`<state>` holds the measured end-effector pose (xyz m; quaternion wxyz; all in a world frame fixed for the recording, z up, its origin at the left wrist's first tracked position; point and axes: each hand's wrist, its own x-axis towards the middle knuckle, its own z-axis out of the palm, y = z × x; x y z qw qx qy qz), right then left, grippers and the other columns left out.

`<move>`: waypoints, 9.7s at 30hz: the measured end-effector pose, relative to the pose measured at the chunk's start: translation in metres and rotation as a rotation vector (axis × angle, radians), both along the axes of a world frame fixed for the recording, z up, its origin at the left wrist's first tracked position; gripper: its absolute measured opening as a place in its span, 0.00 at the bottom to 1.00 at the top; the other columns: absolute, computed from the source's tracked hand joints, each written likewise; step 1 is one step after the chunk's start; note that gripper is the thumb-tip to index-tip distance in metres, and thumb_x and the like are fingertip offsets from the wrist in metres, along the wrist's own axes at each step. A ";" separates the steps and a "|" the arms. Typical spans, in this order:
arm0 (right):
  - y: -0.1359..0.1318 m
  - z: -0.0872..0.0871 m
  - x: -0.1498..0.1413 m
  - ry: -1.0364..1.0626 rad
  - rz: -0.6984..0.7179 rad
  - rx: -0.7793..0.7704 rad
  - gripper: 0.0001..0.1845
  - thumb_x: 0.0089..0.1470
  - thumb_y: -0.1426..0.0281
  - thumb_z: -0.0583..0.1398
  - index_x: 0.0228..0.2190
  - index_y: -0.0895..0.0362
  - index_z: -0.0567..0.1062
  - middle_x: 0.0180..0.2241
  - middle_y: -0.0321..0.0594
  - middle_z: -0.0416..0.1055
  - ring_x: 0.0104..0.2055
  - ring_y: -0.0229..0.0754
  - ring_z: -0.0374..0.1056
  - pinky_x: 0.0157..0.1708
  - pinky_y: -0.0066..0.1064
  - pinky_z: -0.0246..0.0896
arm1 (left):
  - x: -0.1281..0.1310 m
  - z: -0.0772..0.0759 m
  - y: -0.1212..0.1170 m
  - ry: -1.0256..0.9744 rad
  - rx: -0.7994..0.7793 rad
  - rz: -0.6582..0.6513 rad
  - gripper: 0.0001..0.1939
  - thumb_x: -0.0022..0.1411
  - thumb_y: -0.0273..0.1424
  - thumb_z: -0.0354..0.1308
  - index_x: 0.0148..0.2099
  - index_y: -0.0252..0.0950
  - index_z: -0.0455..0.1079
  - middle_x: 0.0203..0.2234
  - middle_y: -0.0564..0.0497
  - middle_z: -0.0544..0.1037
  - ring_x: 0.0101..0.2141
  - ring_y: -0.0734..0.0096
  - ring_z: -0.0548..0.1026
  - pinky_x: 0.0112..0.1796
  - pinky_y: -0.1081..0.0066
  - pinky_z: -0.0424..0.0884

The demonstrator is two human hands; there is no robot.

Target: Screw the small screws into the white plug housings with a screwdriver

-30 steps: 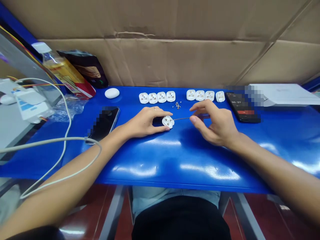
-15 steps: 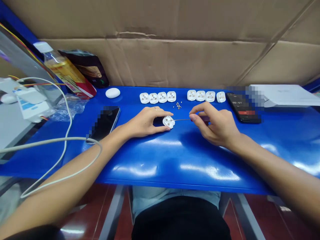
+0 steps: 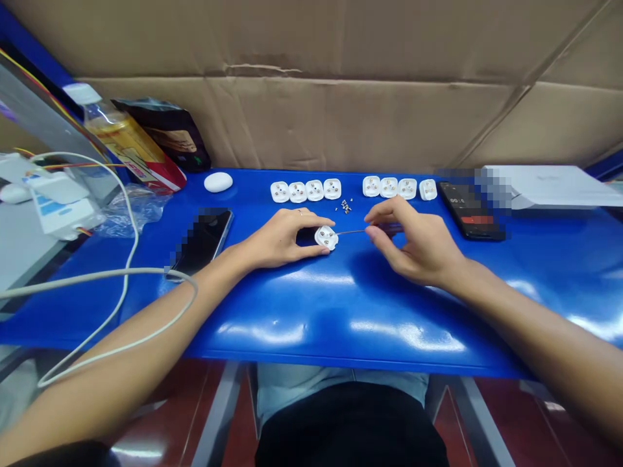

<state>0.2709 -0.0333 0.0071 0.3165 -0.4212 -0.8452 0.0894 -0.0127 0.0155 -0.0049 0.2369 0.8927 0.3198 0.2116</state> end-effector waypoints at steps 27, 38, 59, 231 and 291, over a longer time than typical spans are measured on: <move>-0.005 0.017 -0.008 0.044 -0.095 -0.234 0.12 0.71 0.57 0.59 0.40 0.52 0.72 0.22 0.33 0.72 0.22 0.42 0.67 0.26 0.34 0.57 | 0.002 0.000 -0.003 -0.007 0.020 0.006 0.22 0.70 0.44 0.66 0.59 0.38 0.78 0.52 0.45 0.84 0.50 0.57 0.82 0.53 0.61 0.75; 0.000 0.015 -0.003 0.084 0.014 -0.198 0.04 0.67 0.65 0.61 0.40 0.50 0.70 0.31 0.37 0.78 0.32 0.48 0.77 0.31 0.39 0.68 | 0.003 -0.005 0.002 -0.016 0.017 0.027 0.24 0.65 0.44 0.71 0.60 0.39 0.80 0.50 0.45 0.85 0.47 0.56 0.83 0.52 0.61 0.75; 0.007 -0.001 -0.007 0.388 -0.133 -0.174 0.12 0.70 0.56 0.61 0.40 0.50 0.71 0.26 0.36 0.75 0.25 0.43 0.72 0.29 0.37 0.68 | 0.002 0.000 0.002 0.003 -0.008 -0.011 0.24 0.68 0.44 0.68 0.60 0.38 0.78 0.54 0.45 0.84 0.52 0.54 0.82 0.56 0.59 0.75; -0.004 0.000 -0.005 0.121 -0.033 0.106 0.03 0.63 0.68 0.63 0.39 0.51 0.73 0.31 0.37 0.80 0.28 0.43 0.78 0.29 0.33 0.75 | 0.003 -0.014 0.002 -0.167 0.083 -0.009 0.23 0.64 0.40 0.72 0.59 0.40 0.81 0.45 0.47 0.87 0.43 0.61 0.84 0.47 0.65 0.78; -0.006 0.000 -0.003 -0.119 0.055 0.355 0.09 0.58 0.73 0.61 0.41 0.53 0.73 0.31 0.35 0.82 0.28 0.42 0.79 0.26 0.31 0.67 | 0.002 -0.013 0.004 -0.105 0.132 0.003 0.24 0.66 0.42 0.71 0.60 0.38 0.81 0.44 0.47 0.87 0.42 0.62 0.84 0.45 0.67 0.77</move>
